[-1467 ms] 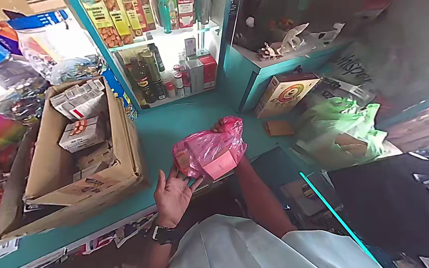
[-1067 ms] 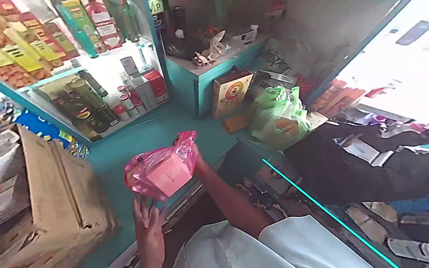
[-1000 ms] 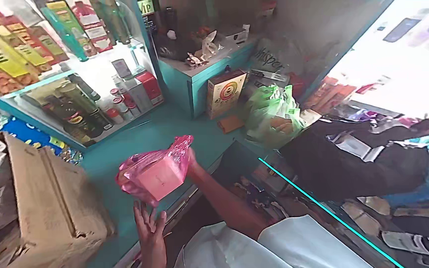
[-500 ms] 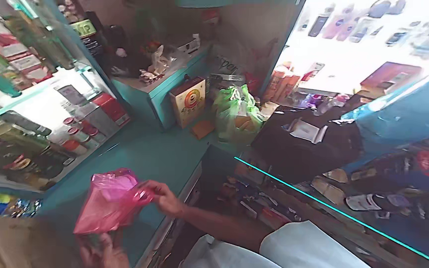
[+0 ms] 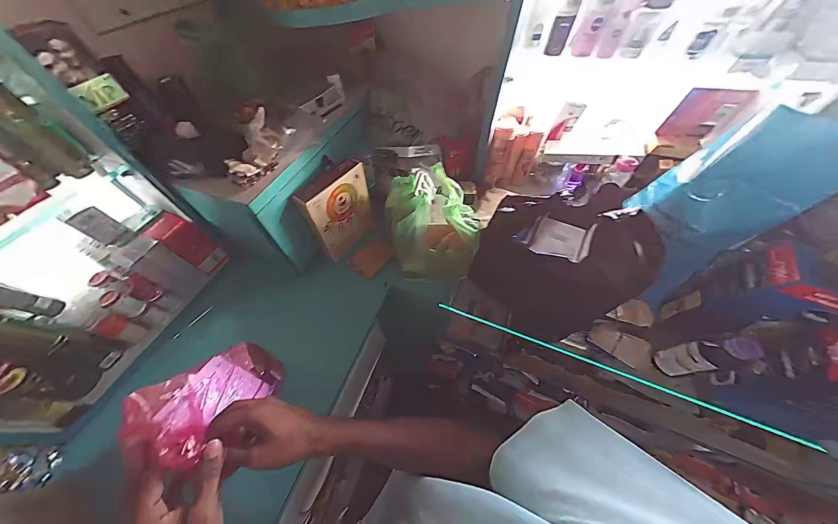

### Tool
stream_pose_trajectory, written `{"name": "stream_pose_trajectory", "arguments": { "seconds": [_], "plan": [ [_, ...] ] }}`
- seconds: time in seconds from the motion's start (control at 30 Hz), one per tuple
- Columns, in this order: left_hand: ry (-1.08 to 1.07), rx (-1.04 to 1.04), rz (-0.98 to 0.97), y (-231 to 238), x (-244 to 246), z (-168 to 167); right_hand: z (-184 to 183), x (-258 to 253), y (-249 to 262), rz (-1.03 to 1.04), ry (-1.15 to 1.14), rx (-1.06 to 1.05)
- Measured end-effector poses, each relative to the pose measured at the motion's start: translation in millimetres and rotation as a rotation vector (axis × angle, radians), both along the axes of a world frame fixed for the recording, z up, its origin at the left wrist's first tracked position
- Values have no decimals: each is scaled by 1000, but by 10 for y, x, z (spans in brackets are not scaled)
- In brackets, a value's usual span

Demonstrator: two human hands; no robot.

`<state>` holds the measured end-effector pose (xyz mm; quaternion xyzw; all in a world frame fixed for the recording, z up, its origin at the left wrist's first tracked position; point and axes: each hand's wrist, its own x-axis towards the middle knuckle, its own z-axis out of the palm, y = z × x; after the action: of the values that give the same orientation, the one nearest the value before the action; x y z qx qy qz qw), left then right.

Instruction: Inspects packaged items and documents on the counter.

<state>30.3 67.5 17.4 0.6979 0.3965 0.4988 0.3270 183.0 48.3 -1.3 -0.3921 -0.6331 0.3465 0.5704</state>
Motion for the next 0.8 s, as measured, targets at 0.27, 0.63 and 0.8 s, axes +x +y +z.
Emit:
{"name": "stream_pose_trajectory", "arguments": {
  "seconds": [0.27,0.63,0.8],
  "plan": [
    [-236,-19,180,-152,-101,229,311,339,-80,-275,401,-77],
    [-630,-92,220,-134,-175,269,912,16,-296,-275,-357,325],
    [-725,-114,147,-173,-164,333,922,93,105,-353,-848,-466]
  ]
}}
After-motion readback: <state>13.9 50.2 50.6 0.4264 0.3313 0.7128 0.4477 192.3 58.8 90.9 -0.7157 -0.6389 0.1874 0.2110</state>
